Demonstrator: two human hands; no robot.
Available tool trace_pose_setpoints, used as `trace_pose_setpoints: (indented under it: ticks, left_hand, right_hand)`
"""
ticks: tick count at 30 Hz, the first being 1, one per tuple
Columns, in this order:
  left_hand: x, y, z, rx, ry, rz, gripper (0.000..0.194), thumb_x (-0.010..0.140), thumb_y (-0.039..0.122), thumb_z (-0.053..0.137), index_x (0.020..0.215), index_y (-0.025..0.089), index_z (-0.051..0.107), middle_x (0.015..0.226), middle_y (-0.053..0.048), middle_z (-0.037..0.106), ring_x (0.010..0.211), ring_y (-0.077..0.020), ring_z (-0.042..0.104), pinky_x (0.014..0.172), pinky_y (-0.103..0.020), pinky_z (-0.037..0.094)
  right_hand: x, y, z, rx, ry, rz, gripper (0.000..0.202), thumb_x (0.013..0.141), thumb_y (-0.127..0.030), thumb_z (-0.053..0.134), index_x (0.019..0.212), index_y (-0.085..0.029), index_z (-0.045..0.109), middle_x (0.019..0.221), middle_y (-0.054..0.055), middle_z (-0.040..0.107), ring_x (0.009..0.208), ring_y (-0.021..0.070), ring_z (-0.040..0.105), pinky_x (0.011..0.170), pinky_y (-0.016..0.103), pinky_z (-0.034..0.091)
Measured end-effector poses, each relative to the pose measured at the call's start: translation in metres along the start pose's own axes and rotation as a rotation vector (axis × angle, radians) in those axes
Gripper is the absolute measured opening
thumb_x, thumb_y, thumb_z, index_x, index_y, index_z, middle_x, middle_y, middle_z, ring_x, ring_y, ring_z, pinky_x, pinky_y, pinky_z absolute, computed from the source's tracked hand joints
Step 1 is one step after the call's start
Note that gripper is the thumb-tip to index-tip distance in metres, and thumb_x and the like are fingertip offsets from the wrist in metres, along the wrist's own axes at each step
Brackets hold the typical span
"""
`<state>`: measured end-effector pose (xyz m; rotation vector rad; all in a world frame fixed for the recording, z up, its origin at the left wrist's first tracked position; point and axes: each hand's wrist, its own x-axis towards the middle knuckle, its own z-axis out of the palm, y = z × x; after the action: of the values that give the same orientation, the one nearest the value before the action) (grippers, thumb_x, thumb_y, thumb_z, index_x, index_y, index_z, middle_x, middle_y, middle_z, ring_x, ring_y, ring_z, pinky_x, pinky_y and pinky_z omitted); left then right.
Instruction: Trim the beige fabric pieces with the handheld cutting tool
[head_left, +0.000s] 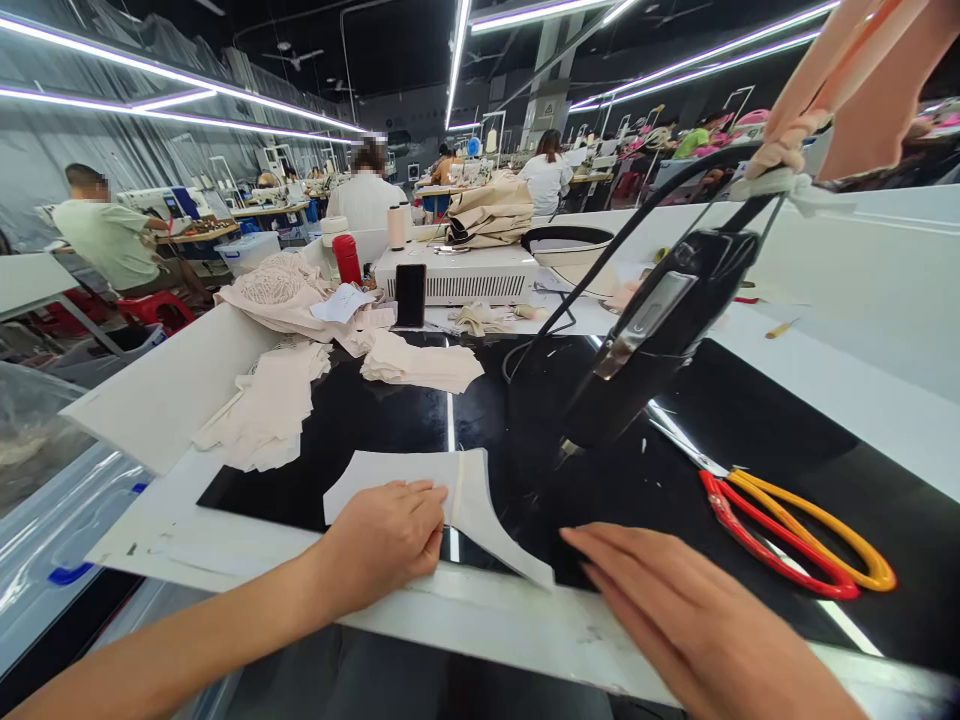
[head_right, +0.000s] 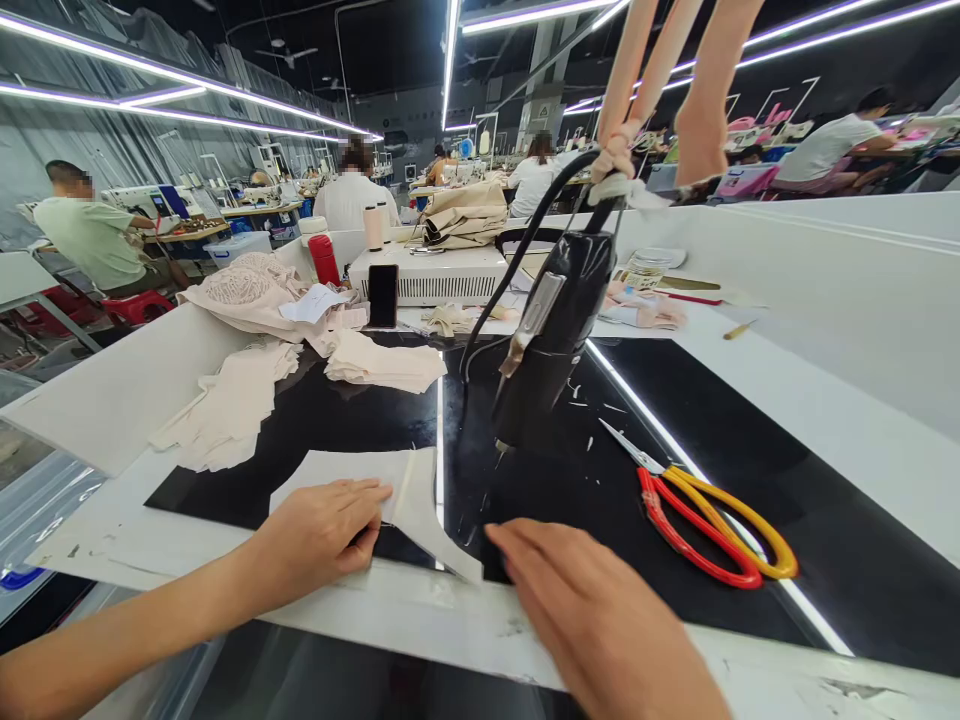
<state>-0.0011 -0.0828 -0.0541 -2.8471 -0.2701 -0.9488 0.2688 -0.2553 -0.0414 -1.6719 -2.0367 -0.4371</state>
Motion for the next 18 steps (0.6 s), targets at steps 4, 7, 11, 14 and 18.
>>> trace_pose_setpoints:
  ticks: [4,7,11,14,18]
  left_hand:
    - [-0.001,-0.001,0.002,-0.014,0.017,-0.024,0.023,0.09,0.003,0.047,0.091,0.018,0.065,0.112,-0.008,0.085,0.104,-0.0239,0.083,0.09,-0.033,0.07]
    - [0.001,-0.001,-0.002,-0.035,-0.044,-0.065,0.017,0.091,0.006,0.055,0.093,0.02,0.064,0.112,-0.006,0.084,0.105,-0.0229,0.083,0.09,-0.03,0.069]
    - [0.002,-0.001,-0.004,-0.005,-0.136,-0.081,0.012,0.094,0.01,0.063,0.101,0.02,0.065,0.114,-0.005,0.084,0.104,-0.0203,0.083,0.089,-0.027,0.068]
    - [0.002,-0.002,0.0,0.041,-0.099,-0.011,0.013,0.101,0.01,0.058,0.1,0.019,0.067,0.114,-0.005,0.084,0.106,-0.0182,0.082,0.097,-0.026,0.065]
    - [0.0,-0.002,0.005,0.109,-0.042,0.056,0.025,0.104,0.003,0.049,0.092,0.017,0.067,0.106,-0.007,0.084,0.102,-0.0182,0.083,0.098,-0.026,0.065]
  right_hand:
    - [0.032,-0.04,0.025,0.011,0.052,-0.204,0.039,0.114,-0.015,0.035,0.125,-0.018,0.072,0.108,0.009,0.084,0.09,0.0191,0.081,0.08,0.032,0.066]
    - [0.045,-0.046,0.044,0.06,0.048,-0.226,0.038,0.108,-0.007,0.037,0.123,-0.014,0.071,0.103,0.01,0.083,0.084,0.0208,0.08,0.073,0.033,0.066]
    - [0.049,-0.045,0.056,0.112,0.035,-0.198,0.035,0.103,-0.003,0.042,0.119,-0.013,0.072,0.099,0.011,0.08,0.08,0.0227,0.076,0.072,0.035,0.066]
    - [0.049,-0.045,0.058,0.178,0.019,-0.154,0.032,0.104,-0.005,0.046,0.121,-0.014,0.072,0.102,0.011,0.078,0.081,0.0223,0.074,0.074,0.036,0.066]
    - [0.048,-0.045,0.059,0.214,0.011,-0.121,0.033,0.105,-0.005,0.048,0.125,-0.015,0.072,0.103,0.011,0.076,0.08,0.0224,0.071,0.072,0.037,0.064]
